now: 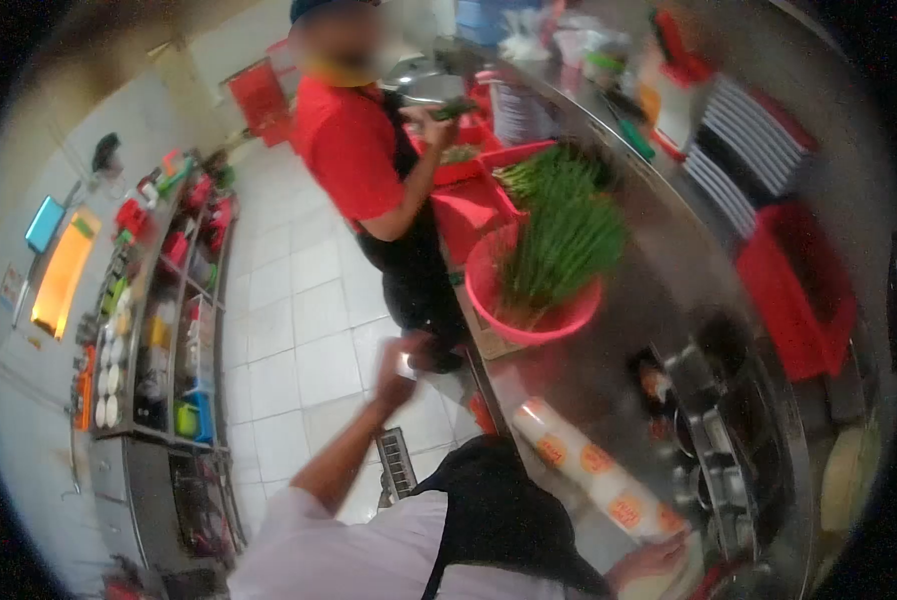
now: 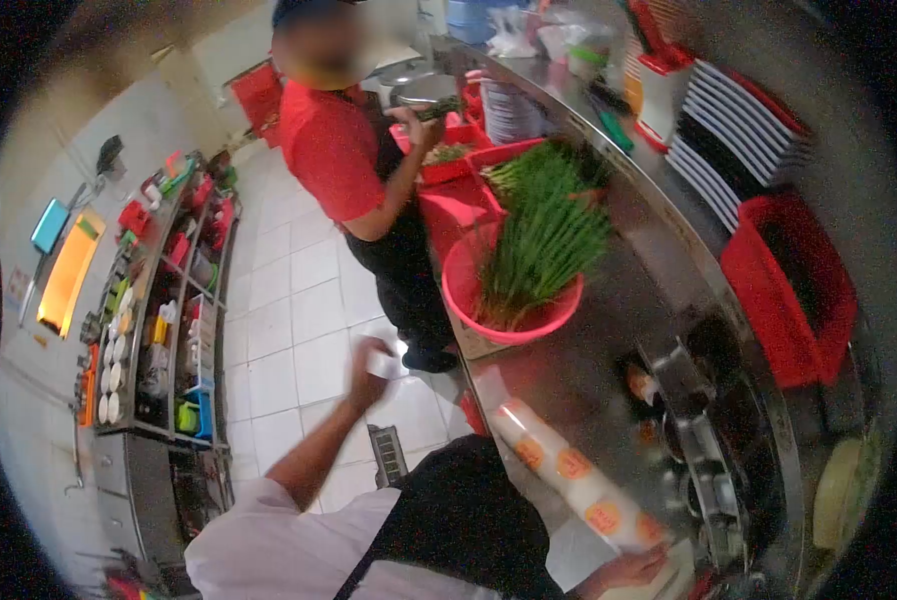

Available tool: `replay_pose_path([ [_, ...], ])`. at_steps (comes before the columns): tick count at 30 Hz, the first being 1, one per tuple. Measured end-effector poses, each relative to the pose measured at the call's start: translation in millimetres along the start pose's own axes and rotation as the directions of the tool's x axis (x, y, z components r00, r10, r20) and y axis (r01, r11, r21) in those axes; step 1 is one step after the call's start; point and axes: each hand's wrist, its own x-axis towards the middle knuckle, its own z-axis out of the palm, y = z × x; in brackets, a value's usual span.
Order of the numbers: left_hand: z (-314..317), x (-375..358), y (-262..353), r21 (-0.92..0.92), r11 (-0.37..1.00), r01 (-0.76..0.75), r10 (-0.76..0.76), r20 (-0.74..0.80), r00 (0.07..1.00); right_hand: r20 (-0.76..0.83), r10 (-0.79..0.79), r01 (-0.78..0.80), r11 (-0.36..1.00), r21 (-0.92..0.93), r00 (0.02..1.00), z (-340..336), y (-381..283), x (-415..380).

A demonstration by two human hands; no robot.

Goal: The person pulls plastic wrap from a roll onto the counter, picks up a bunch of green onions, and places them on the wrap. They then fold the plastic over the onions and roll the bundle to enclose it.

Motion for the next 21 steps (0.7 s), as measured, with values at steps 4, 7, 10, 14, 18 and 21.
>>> replay_pose_path([
  [4,125,15,153,-0.321,0.930,-0.177,0.336,0.556,0.760,-0.106,-0.853,0.810,0.520,-0.273,0.511,6,-27,74],
  [7,162,59,259,-0.686,0.727,-0.019,0.522,0.535,0.664,-0.082,-0.892,0.891,0.449,-0.062,0.444,4,-102,58],
  [10,178,89,323,-0.830,0.535,0.158,0.509,0.466,0.723,0.183,-0.908,0.880,0.413,0.233,0.378,-6,-247,57],
  [14,180,118,335,-0.703,0.708,-0.071,0.463,0.386,0.798,0.165,-0.918,0.724,0.386,0.572,0.360,25,-270,79],
  [18,186,117,317,-0.689,0.713,-0.132,0.495,0.361,0.791,0.278,-0.844,0.487,0.501,0.716,0.459,50,-260,83],
  [21,186,111,299,-0.649,0.741,-0.171,0.496,0.357,0.792,0.349,-0.827,0.430,0.535,0.727,0.440,71,-264,78],
])
